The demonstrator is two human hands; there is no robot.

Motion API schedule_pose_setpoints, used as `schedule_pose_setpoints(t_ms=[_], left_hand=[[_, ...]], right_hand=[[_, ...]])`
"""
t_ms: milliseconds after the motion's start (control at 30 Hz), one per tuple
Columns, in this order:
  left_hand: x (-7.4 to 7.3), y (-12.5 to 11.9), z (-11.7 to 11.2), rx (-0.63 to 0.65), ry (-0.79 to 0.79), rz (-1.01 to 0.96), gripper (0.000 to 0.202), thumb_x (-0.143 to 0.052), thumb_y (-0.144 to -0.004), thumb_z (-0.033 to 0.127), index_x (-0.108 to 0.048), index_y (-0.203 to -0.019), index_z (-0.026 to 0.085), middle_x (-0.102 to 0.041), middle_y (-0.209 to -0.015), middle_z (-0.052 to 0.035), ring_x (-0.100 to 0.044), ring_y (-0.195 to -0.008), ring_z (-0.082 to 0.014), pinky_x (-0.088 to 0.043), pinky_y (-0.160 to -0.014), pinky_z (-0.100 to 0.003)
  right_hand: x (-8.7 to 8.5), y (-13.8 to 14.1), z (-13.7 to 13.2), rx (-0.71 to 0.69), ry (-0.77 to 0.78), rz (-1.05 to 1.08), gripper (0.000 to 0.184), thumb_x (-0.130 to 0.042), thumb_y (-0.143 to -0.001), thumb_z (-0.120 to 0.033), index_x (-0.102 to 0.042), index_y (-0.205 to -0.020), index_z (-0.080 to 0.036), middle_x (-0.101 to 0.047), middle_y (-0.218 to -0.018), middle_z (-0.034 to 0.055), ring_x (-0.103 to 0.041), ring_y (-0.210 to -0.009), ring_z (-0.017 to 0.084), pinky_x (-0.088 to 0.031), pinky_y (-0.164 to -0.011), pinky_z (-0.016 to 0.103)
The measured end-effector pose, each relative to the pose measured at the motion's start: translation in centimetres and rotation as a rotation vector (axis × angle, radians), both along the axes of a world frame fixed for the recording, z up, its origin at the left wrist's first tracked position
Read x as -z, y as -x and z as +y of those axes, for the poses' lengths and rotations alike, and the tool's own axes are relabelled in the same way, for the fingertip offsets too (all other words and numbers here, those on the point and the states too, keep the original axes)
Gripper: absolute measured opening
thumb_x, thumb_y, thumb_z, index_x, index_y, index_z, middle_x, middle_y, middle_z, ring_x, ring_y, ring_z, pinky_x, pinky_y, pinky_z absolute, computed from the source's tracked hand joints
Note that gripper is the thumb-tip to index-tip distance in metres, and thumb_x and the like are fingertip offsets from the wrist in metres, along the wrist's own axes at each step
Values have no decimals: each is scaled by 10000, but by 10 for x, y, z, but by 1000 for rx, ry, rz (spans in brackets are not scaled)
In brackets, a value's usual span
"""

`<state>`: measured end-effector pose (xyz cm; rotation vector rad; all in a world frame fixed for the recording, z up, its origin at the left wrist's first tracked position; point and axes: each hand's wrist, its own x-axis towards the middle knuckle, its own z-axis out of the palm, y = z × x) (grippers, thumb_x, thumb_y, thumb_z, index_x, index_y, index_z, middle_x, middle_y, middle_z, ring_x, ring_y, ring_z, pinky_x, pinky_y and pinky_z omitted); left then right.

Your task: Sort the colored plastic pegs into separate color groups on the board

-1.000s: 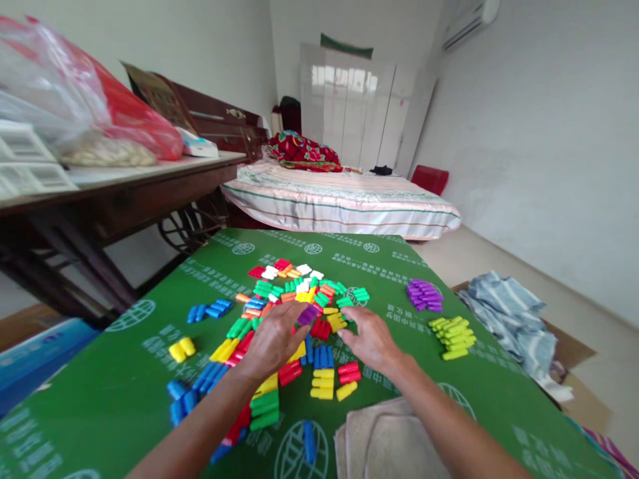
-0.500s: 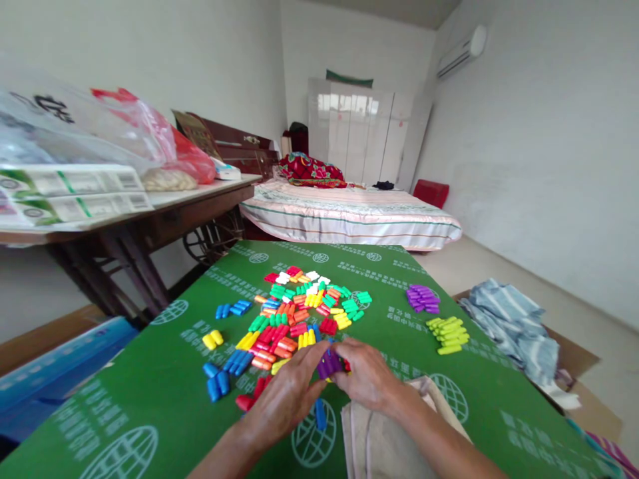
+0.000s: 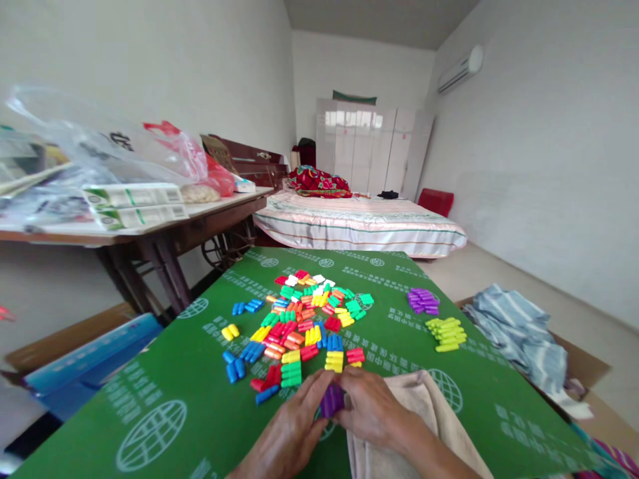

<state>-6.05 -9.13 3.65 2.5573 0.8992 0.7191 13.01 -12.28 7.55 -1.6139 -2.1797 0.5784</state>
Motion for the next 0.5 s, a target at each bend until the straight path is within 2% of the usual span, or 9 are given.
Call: schedule_pose_setpoints(t_ms=[267, 367, 500], left_hand=[[20, 8, -6, -28, -52, -4, 741, -513, -786, 111, -238, -1438, 330, -496, -1380, -50, -504, -1229, -197, -445, -1008, -324], [27, 12, -6, -36, -106, 4, 784, -526, -780, 118, -187, -1453, 331, -500, -1377, -46, -519, -1211, -196, -450, -999, -303], [26, 20, -10, -89, -199, -14, 809, -572, -782, 197, -157, -1456, 366, -477, -1397, -14, -536, -1191, -191, -464, -980, -254]], right_hand=[[19, 8, -3, -66, -52, -83, 376, -585, -731, -283, -598, -1099, -206, -634, -1029, 74, -580, -971, 234, -437, -841, 313], [20, 13, -3, -81, -40, -108, 344, -593, -740, -311, -610, -1065, -202, -633, -1004, 74, -589, -932, 229, -447, -806, 303], [15, 7, 2, -61, -20, -97, 258, -634, -711, -307, -631, -951, -211, -643, -942, 45, -596, -884, 207, -446, -764, 281]])
